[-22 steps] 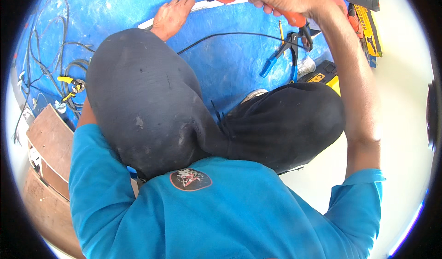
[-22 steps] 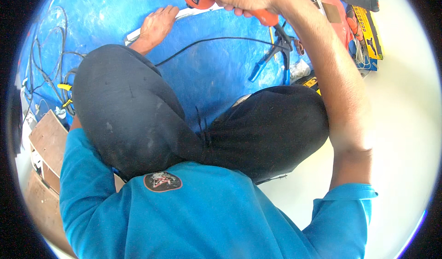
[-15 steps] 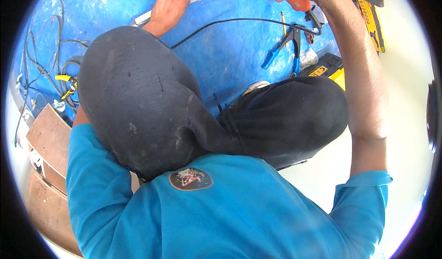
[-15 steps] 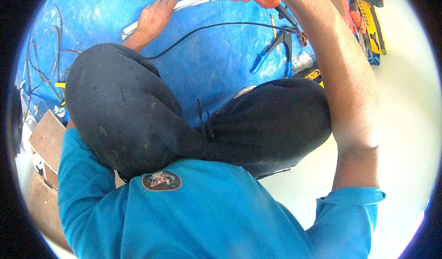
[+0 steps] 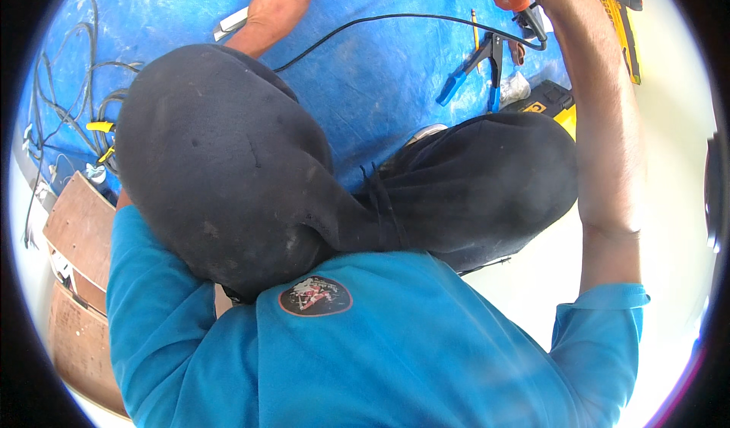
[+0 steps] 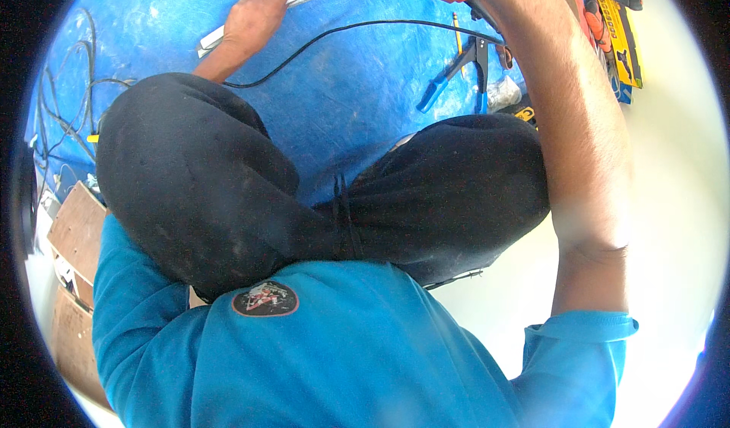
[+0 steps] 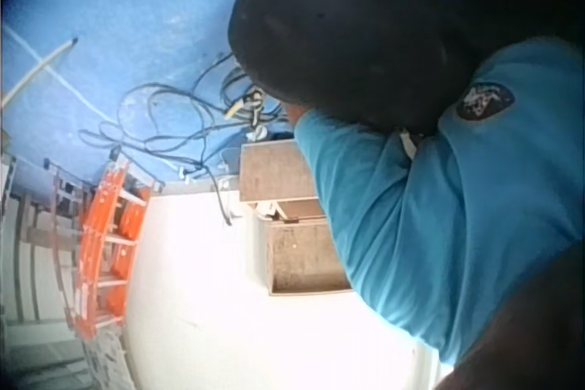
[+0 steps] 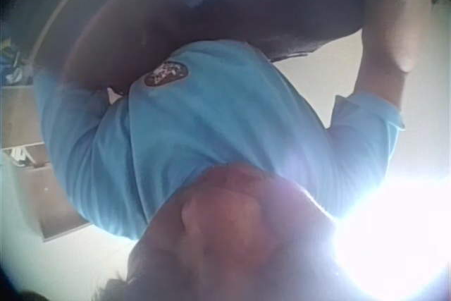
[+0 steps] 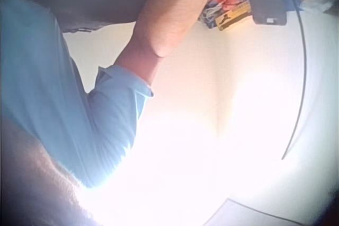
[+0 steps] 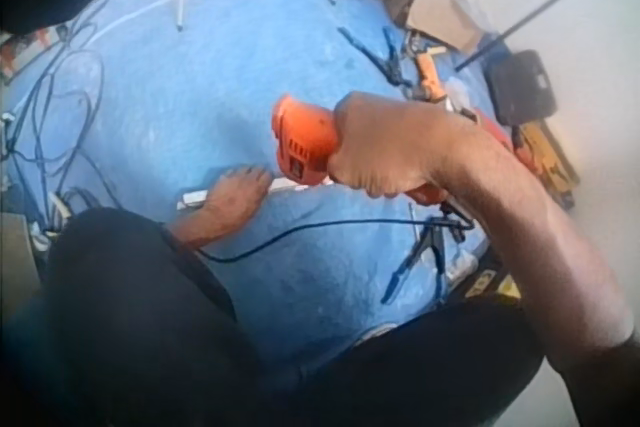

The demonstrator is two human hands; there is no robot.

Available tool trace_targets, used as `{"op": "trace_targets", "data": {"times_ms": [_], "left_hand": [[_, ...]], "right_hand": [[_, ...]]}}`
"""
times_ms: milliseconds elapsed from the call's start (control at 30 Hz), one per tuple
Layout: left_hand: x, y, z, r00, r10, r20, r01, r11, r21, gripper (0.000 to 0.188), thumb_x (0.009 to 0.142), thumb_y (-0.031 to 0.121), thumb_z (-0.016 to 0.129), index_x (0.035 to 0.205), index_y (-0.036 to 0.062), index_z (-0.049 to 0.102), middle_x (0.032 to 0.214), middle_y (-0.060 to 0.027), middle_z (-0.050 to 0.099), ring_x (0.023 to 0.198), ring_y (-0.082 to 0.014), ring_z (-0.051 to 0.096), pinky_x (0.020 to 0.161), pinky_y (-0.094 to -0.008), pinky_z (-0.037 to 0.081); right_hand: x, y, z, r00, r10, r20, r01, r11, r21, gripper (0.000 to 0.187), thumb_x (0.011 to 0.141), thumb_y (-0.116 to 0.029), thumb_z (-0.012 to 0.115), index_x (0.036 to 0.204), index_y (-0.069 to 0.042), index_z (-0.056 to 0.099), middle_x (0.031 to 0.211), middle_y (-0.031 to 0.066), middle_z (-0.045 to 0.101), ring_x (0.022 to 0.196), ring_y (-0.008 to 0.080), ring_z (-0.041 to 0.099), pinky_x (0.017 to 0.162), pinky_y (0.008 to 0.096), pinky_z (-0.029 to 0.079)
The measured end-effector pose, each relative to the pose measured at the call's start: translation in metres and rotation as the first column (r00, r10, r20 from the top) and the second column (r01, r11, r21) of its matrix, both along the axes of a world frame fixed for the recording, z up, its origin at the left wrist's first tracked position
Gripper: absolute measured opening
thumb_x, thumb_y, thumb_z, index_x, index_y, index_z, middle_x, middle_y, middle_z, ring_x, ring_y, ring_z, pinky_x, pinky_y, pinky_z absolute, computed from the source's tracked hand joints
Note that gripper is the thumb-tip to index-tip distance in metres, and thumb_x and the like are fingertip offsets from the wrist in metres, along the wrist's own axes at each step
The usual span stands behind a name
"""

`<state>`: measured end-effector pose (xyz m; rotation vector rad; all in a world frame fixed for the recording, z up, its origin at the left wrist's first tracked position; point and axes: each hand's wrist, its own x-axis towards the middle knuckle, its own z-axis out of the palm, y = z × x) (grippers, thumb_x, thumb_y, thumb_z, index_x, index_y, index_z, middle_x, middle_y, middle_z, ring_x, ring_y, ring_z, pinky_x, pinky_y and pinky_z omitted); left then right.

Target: The person sits on the floor and uses a power drill and a crimping tool to assemble a long metal profile. They drill holes into the profile, insert fasteners, and crimp them in place, repeating the process along the length of the profile.

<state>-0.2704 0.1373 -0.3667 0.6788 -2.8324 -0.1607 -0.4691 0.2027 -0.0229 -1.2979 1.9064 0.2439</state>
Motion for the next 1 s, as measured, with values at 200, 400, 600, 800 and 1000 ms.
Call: {"op": "trace_targets", "data": {"times_ms": [200, 400, 600, 800, 1000], "left_hand": [[-0.001, -0.001, 0.000, 1.000, -0.012, 0.008, 0.012, 1.000, 0.016, 0.018, 0.099, 0.017, 0.066, 0.115, 0.0128, 0.060, 0.106, -0.0060, 0.068, 0.100, -0.0305, 0.073, 0.082, -0.0485, 0.062], [0.000, -0.002, 0.001, 1.000, -0.016, -0.026, 0.016, 0.999, 0.036, 0.018, 0.099, 0.017, 0.067, 0.115, 0.0125, 0.059, 0.107, -0.0068, 0.068, 0.101, -0.0318, 0.072, 0.082, -0.0502, 0.062], [-0.002, -0.002, 0.001, 1.000, -0.014, 0.023, 0.013, 0.998, 0.057, 0.018, 0.100, 0.017, 0.066, 0.115, 0.0121, 0.058, 0.107, -0.0075, 0.068, 0.100, -0.0316, 0.072, 0.082, -0.0501, 0.062], [-0.001, -0.003, 0.003, 0.999, -0.016, 0.050, 0.013, 0.998, 0.059, 0.019, 0.100, 0.018, 0.067, 0.115, 0.0126, 0.058, 0.107, -0.0074, 0.068, 0.099, -0.0316, 0.072, 0.082, -0.0502, 0.062], [-0.002, -0.002, 0.003, 0.999, -0.008, 0.036, 0.006, 0.998, 0.058, 0.019, 0.099, 0.019, 0.067, 0.114, 0.0127, 0.057, 0.106, -0.0081, 0.067, 0.099, -0.0319, 0.072, 0.080, -0.0497, 0.063]], "right_hand": [[-0.012, 0.008, -0.003, 0.998, -0.047, 0.045, 0.047, 0.999, -0.007, 0.031, 0.089, -0.008, 0.055, 0.102, 0.013, 0.074, 0.069, 0.0133, 0.068, 0.046, 0.0228, 0.060, 0.038, 0.0398, 0.042], [-0.012, 0.012, -0.017, 1.000, 0.008, 0.007, -0.007, 0.994, -0.108, 0.031, 0.088, -0.008, 0.057, 0.104, 0.013, 0.074, 0.075, 0.0181, 0.072, 0.053, 0.0280, 0.066, 0.044, 0.0423, 0.047], [-0.015, 0.015, -0.018, 0.999, 0.025, -0.037, -0.027, 0.998, -0.060, 0.035, 0.088, -0.009, 0.059, 0.109, 0.014, 0.074, 0.094, 0.0296, 0.078, 0.087, 0.0397, 0.078, 0.078, 0.0479, 0.060], [-0.016, 0.013, -0.009, 0.996, 0.086, 0.020, -0.085, 0.995, -0.054, 0.037, 0.088, -0.010, 0.060, 0.111, 0.014, 0.075, 0.101, 0.0331, 0.078, 0.098, 0.0434, 0.078, 0.085, 0.0482, 0.060], [0.004, 0.012, -0.006, 0.997, 0.030, -0.073, -0.035, 0.997, -0.073, 0.036, 0.086, -0.010, 0.059, 0.109, 0.014, 0.075, 0.093, 0.0312, 0.077, 0.089, 0.0422, 0.078, 0.077, 0.0489, 0.060]]}}
